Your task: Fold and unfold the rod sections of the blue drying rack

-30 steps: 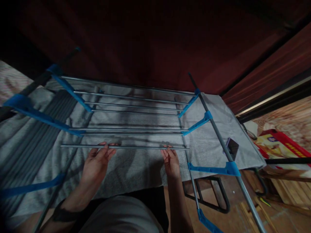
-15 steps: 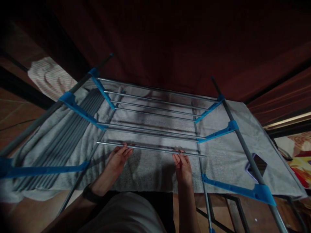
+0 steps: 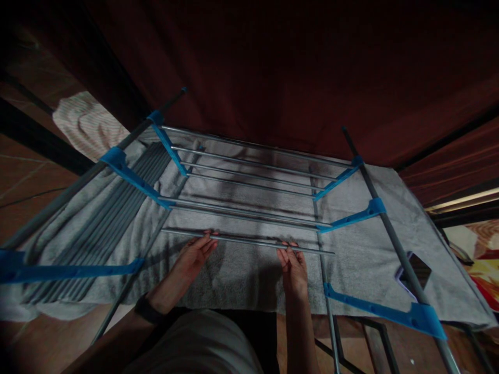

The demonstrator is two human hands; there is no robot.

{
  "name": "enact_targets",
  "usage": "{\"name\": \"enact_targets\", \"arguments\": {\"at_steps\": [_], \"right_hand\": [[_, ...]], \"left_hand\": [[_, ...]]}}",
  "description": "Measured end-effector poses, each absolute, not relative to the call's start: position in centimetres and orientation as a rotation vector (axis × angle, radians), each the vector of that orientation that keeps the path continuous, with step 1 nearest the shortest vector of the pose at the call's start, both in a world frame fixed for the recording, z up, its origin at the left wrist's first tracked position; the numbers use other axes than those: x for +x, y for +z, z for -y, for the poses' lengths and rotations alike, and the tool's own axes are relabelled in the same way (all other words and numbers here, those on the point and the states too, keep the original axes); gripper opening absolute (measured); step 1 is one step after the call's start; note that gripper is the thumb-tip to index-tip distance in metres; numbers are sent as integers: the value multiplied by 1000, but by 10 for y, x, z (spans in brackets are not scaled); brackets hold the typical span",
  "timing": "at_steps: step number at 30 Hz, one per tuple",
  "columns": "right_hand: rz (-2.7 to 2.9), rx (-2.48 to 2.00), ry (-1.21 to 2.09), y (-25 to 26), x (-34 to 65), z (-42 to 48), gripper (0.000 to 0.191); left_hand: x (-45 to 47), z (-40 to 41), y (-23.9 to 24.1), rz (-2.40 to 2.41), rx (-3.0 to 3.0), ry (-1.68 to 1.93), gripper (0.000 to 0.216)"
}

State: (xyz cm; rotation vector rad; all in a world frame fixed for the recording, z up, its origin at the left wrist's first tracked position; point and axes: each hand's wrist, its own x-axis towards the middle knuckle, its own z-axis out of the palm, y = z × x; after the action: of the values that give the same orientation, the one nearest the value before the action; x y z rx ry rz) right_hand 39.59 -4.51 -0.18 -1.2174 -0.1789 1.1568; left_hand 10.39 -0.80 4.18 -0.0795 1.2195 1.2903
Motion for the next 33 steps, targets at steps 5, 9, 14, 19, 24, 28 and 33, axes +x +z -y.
{"name": "enact_targets", "arguments": {"at_steps": [5,9,14,19,24,28,33], "right_hand": [[212,-1236,1126,-7,394,42,41],[183,-1220,1141,-5,390,40,40],[183,-1162,1172,3,383,39,38],[205,-1137,1205,6,377,38,35],[208,-1125,1204,9,372,37,32],[184,-1129,1205,11,370,36,33],[185,-1127,1209,12,366,37,31]], "left_hand": [[108,8,44,-1224,-77,1246,20],[108,7,47,-1233,-68,1214,22],[107,4,49,-1273,-50,1187,23],[109,3,50,-1300,-26,1172,29],[112,4,51,-1259,-11,1186,30],[117,6,50,-1211,35,1168,26],[126,12,48,-1157,86,1132,19]]}}
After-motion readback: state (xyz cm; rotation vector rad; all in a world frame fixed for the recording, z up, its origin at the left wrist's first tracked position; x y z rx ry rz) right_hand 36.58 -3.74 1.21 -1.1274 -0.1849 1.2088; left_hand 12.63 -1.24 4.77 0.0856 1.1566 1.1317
